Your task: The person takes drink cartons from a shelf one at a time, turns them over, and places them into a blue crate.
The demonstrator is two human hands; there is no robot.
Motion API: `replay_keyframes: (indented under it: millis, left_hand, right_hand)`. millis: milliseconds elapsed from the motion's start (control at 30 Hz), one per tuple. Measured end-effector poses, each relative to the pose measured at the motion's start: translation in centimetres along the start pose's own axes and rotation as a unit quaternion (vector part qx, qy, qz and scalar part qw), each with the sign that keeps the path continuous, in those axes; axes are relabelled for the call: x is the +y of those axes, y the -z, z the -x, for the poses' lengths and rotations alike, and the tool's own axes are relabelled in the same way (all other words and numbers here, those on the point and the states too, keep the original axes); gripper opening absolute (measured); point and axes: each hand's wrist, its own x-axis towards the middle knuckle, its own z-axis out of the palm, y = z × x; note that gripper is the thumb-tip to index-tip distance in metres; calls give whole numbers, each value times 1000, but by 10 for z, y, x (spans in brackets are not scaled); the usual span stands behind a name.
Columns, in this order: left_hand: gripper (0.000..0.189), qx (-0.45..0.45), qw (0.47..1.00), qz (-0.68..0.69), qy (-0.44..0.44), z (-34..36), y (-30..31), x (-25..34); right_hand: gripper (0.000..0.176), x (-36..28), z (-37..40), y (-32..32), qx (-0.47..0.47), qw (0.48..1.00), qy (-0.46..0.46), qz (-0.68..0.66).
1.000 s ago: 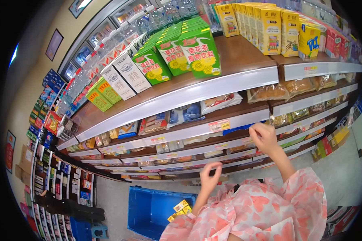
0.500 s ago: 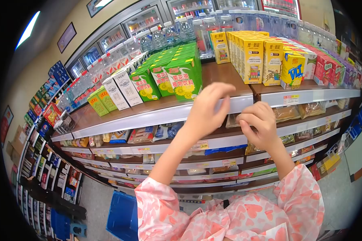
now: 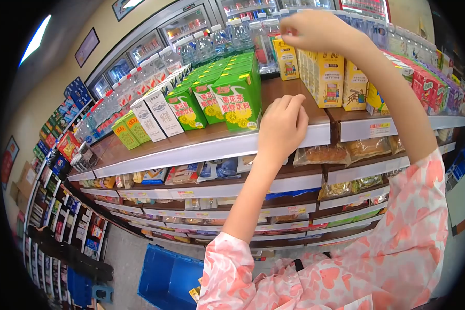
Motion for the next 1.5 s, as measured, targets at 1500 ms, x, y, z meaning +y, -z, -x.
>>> replay_keyframes:
  millis: [1500]
  left_hand:
    - [12,16,1000,-20,-7,4,-5,-5]
  right_hand:
    - [63,-19,-102,-65,-237,955,-102,149]
